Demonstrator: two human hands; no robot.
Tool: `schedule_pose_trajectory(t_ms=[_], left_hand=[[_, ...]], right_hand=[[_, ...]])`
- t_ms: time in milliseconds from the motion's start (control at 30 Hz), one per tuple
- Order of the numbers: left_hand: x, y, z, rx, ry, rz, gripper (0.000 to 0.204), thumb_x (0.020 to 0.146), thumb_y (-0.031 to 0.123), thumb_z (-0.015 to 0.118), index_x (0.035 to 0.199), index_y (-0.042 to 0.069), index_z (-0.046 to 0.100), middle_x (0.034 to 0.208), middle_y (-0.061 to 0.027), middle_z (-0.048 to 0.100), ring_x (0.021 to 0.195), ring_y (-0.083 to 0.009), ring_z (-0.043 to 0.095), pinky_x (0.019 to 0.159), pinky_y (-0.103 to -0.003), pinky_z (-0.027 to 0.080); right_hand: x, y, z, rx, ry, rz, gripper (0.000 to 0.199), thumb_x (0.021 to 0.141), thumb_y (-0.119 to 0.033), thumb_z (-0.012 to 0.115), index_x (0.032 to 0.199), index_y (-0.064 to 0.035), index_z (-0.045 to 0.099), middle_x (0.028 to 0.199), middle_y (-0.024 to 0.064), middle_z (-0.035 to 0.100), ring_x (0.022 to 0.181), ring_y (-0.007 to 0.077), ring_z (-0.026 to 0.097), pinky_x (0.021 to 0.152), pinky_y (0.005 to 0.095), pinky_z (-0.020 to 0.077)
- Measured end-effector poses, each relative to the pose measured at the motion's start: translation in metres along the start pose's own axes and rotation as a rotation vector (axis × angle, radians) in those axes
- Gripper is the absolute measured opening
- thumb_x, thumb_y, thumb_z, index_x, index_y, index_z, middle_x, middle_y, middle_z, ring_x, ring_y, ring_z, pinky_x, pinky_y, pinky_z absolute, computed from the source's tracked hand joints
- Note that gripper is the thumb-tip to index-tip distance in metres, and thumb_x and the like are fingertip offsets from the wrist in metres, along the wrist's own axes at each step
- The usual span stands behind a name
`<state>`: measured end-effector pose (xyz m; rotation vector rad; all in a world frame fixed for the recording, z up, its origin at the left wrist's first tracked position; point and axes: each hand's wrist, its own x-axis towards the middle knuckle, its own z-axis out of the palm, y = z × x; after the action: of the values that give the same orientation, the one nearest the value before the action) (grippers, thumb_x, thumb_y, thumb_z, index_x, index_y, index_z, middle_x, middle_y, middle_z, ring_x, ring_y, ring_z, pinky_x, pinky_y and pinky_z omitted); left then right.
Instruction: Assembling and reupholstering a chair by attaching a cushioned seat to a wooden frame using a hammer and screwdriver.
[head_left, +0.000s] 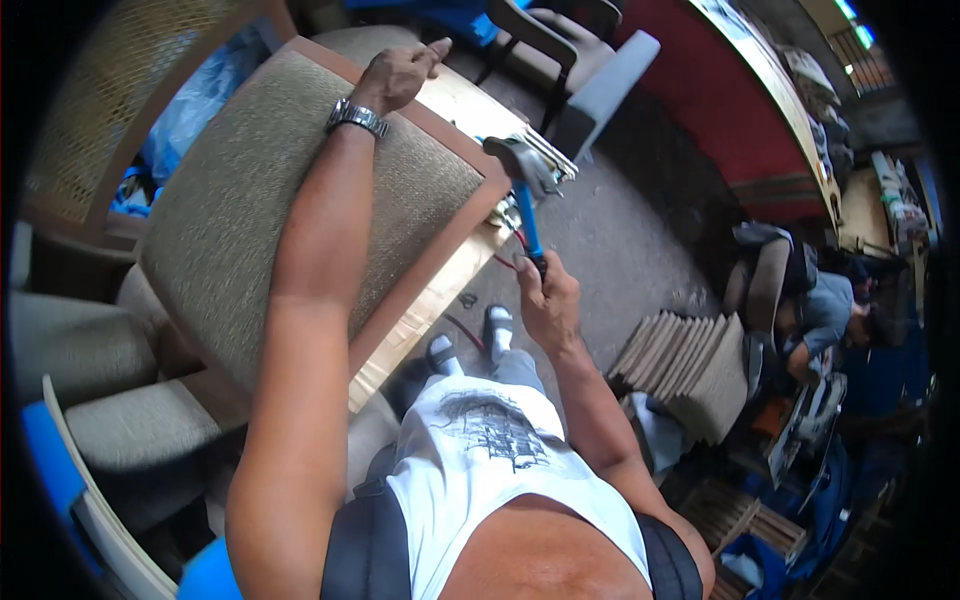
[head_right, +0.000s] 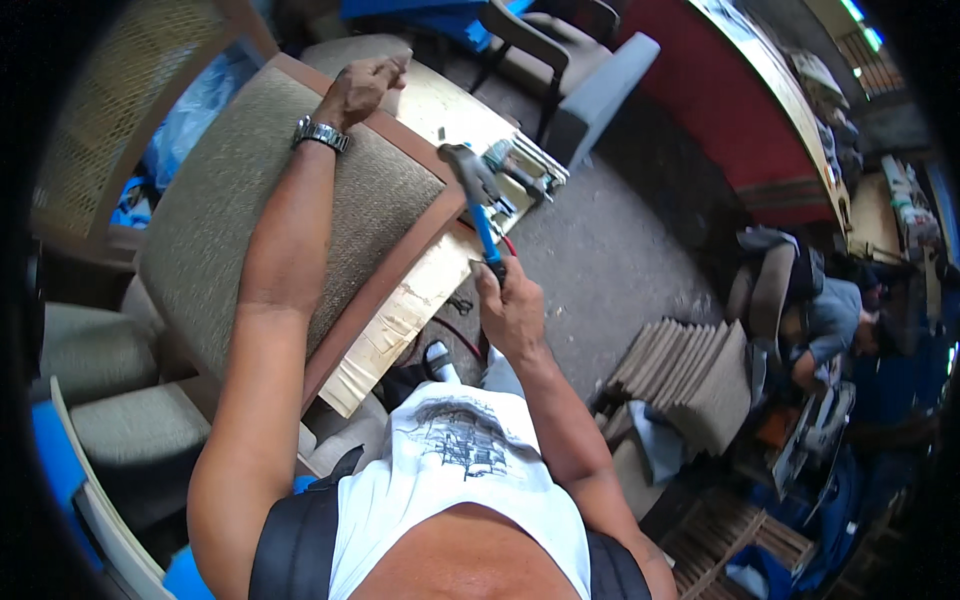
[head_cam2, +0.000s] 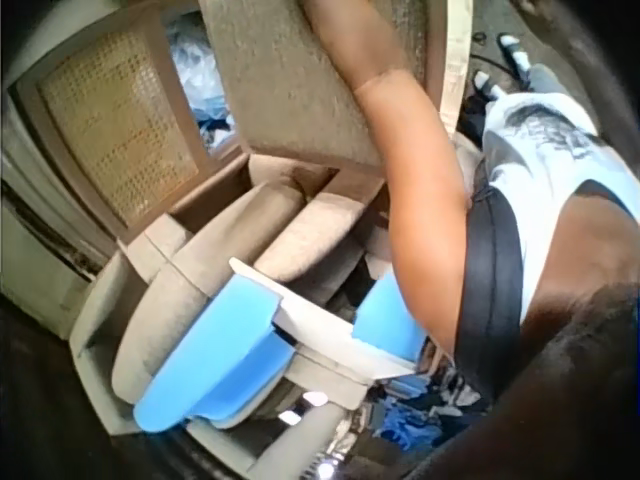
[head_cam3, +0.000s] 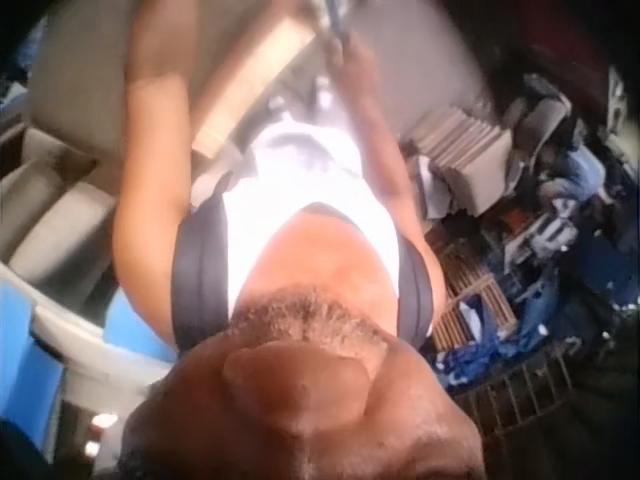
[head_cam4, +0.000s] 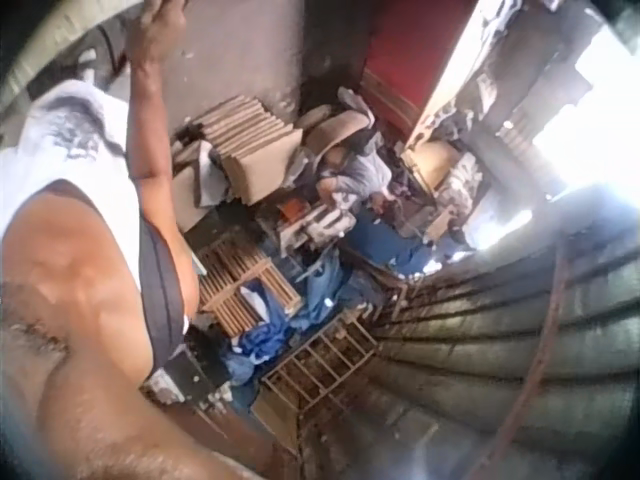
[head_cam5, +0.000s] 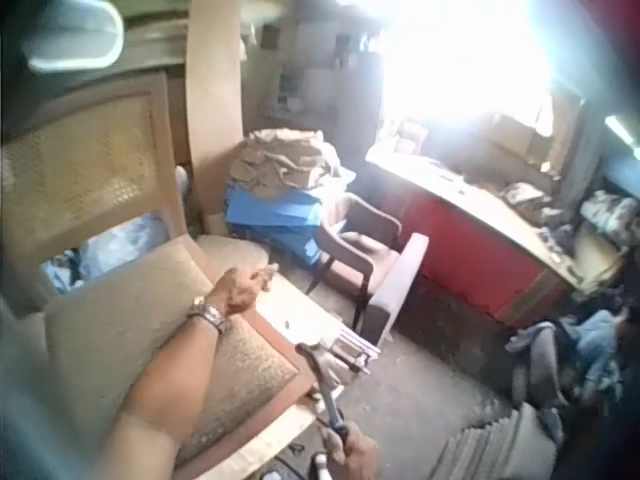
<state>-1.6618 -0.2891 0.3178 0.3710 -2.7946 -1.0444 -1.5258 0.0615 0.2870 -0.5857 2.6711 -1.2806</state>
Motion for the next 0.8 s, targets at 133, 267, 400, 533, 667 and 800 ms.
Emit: schedule_pose_trajectory(t_ms=[133, 267, 400, 533, 667, 800], left_hand=[[-0.051, 0.01, -0.037, -0.372, 0.467, 0.065, 0.048, 0.1, 0.045, 0.05, 0.116, 0.003, 0.067, 0.109, -0.014, 0.072, 0.106, -0.0285, 0.067, 0.092, -0.035, 0.049], [-0.192, 0.024, -0.047, 0.477, 0.244, -0.11, 0.052, 0.099, 0.034, 0.05, 0.144, 0.007, 0.047, 0.152, -0.0149, 0.041, 0.143, -0.0334, 0.033, 0.117, -0.044, 0.026], [-0.311, 0.032, -0.013, 0.61, 0.341, -0.347, 0.052, 0.104, 0.03, 0.042, 0.148, 0.002, 0.038, 0.155, -0.0194, 0.035, 0.145, -0.0349, 0.028, 0.119, -0.044, 0.022], [-0.362, 0.036, 0.051, 0.192, 0.708, -0.744, 0.064, 0.105, 0.043, 0.033, 0.151, -0.001, 0.027, 0.151, -0.0274, 0.036, 0.141, -0.0362, 0.034, 0.115, -0.041, 0.028], [-0.384, 0.015, 0.053, 0.081, 0.969, -0.916, 0.066, 0.103, 0.051, 0.038, 0.137, -0.006, 0.047, 0.133, -0.0273, 0.055, 0.122, -0.0365, 0.054, 0.104, -0.041, 0.039], [-0.38, 0.007, 0.03, 0.308, 0.875, -0.906, 0.058, 0.104, 0.046, 0.035, 0.132, -0.001, 0.053, 0.128, -0.0294, 0.056, 0.121, -0.0452, 0.052, 0.103, -0.045, 0.041]], right_hand=[[-0.007, 0.008, -0.053, 0.202, 0.045, -0.114, 0.018, 0.094, -0.02, 0.062, 0.102, -0.0042, 0.059, 0.067, 0.0129, 0.061, 0.058, 0.0297, 0.063, 0.055, 0.0372, 0.0482], [-0.004, 0.085, -0.082, 0.282, -0.046, -0.258, 0.022, 0.079, -0.015, 0.069, 0.097, -0.0049, 0.061, 0.074, 0.0135, 0.063, 0.064, 0.0308, 0.065, 0.06, 0.0373, 0.051], [-0.001, 0.154, -0.081, 0.401, -0.297, -0.346, 0.029, 0.073, -0.023, 0.077, 0.092, -0.0041, 0.065, 0.076, 0.0158, 0.063, 0.067, 0.0331, 0.064, 0.059, 0.0402, 0.0503], [0.01, 0.178, -0.083, 0.418, -0.592, -0.298, 0.038, 0.082, -0.038, 0.075, 0.095, -0.0039, 0.066, 0.073, 0.0178, 0.063, 0.068, 0.0354, 0.065, 0.059, 0.0428, 0.0495], [0.047, 0.162, -0.088, 0.404, -0.719, -0.519, 0.04, 0.084, -0.039, 0.073, 0.098, -0.0028, 0.065, 0.074, 0.0175, 0.063, 0.07, 0.0375, 0.065, 0.06, 0.0439, 0.0495], [0.057, 0.126, -0.084, 0.344, -0.742, -0.464, 0.033, 0.087, -0.031, 0.07, 0.099, -0.0003, 0.063, 0.073, 0.0204, 0.061, 0.065, 0.0368, 0.064, 0.058, 0.0405, 0.0492]])
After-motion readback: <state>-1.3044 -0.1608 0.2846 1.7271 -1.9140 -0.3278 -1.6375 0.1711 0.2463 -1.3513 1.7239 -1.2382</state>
